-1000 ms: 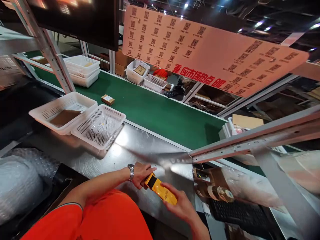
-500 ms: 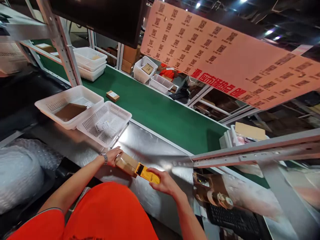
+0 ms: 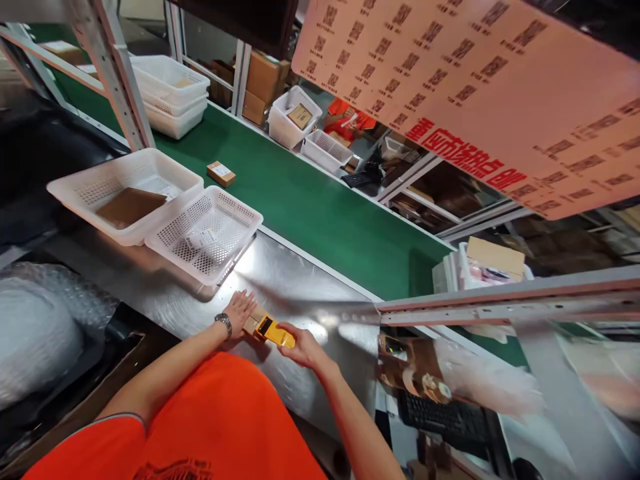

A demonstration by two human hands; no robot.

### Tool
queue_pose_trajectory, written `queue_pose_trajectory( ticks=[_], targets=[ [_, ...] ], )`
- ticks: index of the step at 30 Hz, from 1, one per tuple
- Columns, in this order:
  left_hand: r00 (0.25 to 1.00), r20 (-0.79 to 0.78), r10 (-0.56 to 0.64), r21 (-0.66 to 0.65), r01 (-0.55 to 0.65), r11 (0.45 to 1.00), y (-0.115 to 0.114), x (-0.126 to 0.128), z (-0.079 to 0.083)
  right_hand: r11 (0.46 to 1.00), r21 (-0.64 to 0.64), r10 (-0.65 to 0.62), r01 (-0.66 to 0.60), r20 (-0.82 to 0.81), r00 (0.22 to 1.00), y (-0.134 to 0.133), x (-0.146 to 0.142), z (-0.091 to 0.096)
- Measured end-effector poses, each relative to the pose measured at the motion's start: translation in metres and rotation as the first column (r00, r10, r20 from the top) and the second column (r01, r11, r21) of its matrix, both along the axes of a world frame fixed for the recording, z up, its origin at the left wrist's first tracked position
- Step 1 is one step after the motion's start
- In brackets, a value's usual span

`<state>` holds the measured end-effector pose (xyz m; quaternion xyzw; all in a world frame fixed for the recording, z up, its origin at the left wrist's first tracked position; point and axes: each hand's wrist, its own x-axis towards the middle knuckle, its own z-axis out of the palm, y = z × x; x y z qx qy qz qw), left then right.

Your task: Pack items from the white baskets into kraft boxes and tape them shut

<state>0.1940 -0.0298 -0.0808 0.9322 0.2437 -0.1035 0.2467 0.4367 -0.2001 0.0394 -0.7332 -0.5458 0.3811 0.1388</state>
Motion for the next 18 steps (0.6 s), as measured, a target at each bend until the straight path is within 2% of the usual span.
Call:
queue_pose_trajectory(
  ticks=[4, 7, 11, 13, 16, 18],
  targets=[
    [1.000, -0.003, -0.004, 0.019, 0.004, 1.000, 0.003, 0.000, -0.009, 0.986, -0.144, 0.099, -0.079, 0.138, 0.985, -0.014, 0.014, 0.020],
    [1.000, 0.001, 0.007, 0.009, -0.007, 1.000, 0.002, 0.000, -0.012, 0.983, -0.162, 0.110, -0.087, 0.141, 0.984, -0.005, 0.013, 0.019],
    [1.000, 0.019, 0.025, 0.000, -0.025, 1.000, 0.001, 0.001, -0.014, 0.975, -0.223, 0.011, -0.005, 0.025, 1.000, 0.018, 0.012, 0.010],
    [0.999, 0.020, 0.037, 0.001, -0.037, 0.999, 0.001, 0.003, -0.014, 0.977, -0.201, -0.075, 0.078, 0.021, 0.997, 0.020, 0.023, 0.012],
    [0.999, -0.001, 0.054, 0.033, -0.054, 0.998, 0.000, 0.007, -0.014, 0.977, -0.142, -0.136, 0.160, 0.168, 0.976, 0.010, 0.045, 0.019],
    [0.998, -0.024, 0.057, 0.060, -0.055, 0.997, 0.000, 0.008, -0.013, 0.968, -0.175, -0.118, 0.182, 0.325, 0.938, 0.000, 0.056, 0.021]
  ],
)
